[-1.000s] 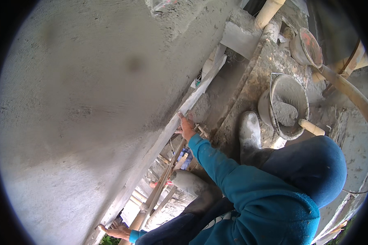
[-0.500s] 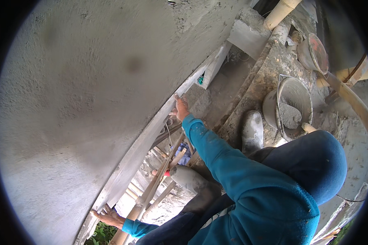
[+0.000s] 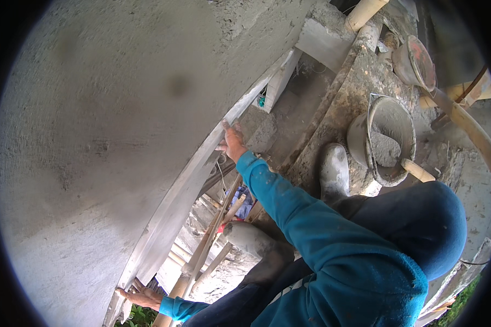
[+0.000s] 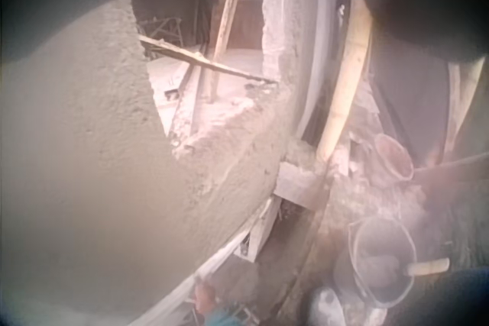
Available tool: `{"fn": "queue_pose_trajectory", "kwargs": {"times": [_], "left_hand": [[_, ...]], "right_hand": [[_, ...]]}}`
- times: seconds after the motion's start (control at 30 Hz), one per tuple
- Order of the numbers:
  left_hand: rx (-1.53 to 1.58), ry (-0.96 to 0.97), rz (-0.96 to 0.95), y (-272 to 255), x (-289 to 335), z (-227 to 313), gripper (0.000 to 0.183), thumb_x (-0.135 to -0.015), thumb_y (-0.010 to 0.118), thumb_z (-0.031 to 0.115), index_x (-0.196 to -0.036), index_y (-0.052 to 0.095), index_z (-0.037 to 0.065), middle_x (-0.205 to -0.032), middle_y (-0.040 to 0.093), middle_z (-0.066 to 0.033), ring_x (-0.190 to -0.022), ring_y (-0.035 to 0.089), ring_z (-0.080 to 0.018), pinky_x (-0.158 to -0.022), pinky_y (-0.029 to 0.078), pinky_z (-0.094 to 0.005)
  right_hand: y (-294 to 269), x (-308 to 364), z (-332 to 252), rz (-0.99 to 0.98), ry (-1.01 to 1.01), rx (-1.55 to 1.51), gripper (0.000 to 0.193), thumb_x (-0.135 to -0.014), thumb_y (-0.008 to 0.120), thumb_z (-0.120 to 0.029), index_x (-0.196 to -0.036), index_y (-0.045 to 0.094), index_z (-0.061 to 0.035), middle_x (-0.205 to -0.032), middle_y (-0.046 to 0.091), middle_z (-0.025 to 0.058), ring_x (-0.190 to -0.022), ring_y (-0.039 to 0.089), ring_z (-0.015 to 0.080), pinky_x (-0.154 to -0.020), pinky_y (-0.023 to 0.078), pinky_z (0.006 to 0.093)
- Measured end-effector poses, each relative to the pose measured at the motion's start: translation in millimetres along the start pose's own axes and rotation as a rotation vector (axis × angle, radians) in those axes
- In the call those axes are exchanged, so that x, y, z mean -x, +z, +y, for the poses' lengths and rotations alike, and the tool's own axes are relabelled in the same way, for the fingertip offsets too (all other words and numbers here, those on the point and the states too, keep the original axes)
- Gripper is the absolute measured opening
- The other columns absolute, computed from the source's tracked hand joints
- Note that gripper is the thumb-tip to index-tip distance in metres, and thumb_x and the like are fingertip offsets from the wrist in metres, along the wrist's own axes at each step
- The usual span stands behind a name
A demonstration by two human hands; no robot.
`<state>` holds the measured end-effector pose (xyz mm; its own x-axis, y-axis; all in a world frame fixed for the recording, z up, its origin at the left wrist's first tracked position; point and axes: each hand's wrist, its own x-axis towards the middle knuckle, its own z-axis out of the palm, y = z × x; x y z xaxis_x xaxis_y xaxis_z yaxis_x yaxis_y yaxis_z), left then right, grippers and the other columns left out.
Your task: The person smooths a freshly plastered wall using a long straightedge, then scoops mortar from a bucket with a trowel and applies it to the wall surface. The person repeats the smoothing and application steps on the same wall area.
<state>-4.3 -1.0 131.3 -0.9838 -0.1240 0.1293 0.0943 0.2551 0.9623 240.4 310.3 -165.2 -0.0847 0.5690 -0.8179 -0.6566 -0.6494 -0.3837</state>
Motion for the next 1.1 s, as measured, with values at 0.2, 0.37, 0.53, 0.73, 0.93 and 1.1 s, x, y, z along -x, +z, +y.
{"fn": "queue_pose_trajectory", "kwargs": {"times": [0.2,0.37,0.53,0.73,0.93,1.1], "left_hand": [[0.018,-0.004,0.009,-9.5,-22.9,-7.3,0.069,-0.097,0.043,0.048,-0.148,0.030,0.003,-0.149,0.027,-0.0240,-0.135,0.031,-0.0436,-0.107,0.044,-0.0490],[0.046,0.025,0.003,-15.7,-29.7,-5.1,0.072,-0.095,0.049,0.049,-0.147,0.031,0.002,-0.143,0.029,-0.0301,-0.133,0.033,-0.0437,-0.107,0.045,-0.0494],[0.075,0.033,0.043,-22.1,-42.2,-5.8,0.077,-0.091,0.055,0.051,-0.147,0.031,0.003,-0.143,0.028,-0.0303,-0.132,0.034,-0.0461,-0.106,0.044,-0.0508],[0.165,0.037,0.078,-21.4,-42.4,12.7,0.070,-0.089,0.062,0.041,-0.145,0.037,0.006,-0.144,0.028,-0.0262,-0.134,0.028,-0.0398,-0.104,0.042,-0.0529],[0.251,-0.073,0.147,-48.1,-89.7,15.0,0.065,-0.093,0.058,0.029,-0.146,0.030,0.006,-0.144,0.027,-0.0251,-0.128,0.038,-0.0406,-0.102,0.043,-0.0569],[0.106,0.060,0.022,-88.2,-125.1,-20.7,0.070,-0.092,0.060,0.032,-0.147,0.026,0.006,-0.146,0.025,-0.0244,-0.130,0.035,-0.0418,-0.103,0.040,-0.0581]], "right_hand": [[2.3,9.3,-1.5,-0.072,-0.046,-0.050,0.091,-0.088,0.068,-0.042,-0.153,0.005,-0.0289,-0.148,0.033,0.0157,-0.123,0.045,0.0443,-0.090,0.046,0.0665],[9.8,19.2,-3.4,-0.058,-0.096,-0.041,0.090,-0.087,0.069,-0.043,-0.152,0.008,-0.0309,-0.145,0.036,0.0148,-0.116,0.051,0.0435,-0.090,0.048,0.0639],[21.5,41.6,-11.4,-0.033,-0.106,-0.012,0.092,-0.086,0.070,-0.044,-0.152,0.008,-0.0283,-0.147,0.033,0.0154,-0.120,0.047,0.0446,-0.090,0.049,0.0617],[36.2,76.2,-24.4,-0.027,-0.133,0.018,0.093,-0.085,0.071,-0.044,-0.152,0.009,-0.0283,-0.148,0.031,0.0158,-0.128,0.040,0.0437,-0.095,0.046,0.0635],[52.5,120.6,-15.7,-0.064,-0.328,0.090,0.093,-0.085,0.070,-0.048,-0.152,0.012,-0.0241,-0.143,0.035,0.0224,-0.131,0.039,0.0355,-0.098,0.043,0.0574],[59.3,116.3,-14.1,-0.053,-0.215,-0.017,0.085,-0.088,0.067,-0.045,-0.153,0.017,-0.0193,-0.145,0.037,0.0204,-0.127,0.045,0.0325,-0.100,0.045,0.0413]]}}
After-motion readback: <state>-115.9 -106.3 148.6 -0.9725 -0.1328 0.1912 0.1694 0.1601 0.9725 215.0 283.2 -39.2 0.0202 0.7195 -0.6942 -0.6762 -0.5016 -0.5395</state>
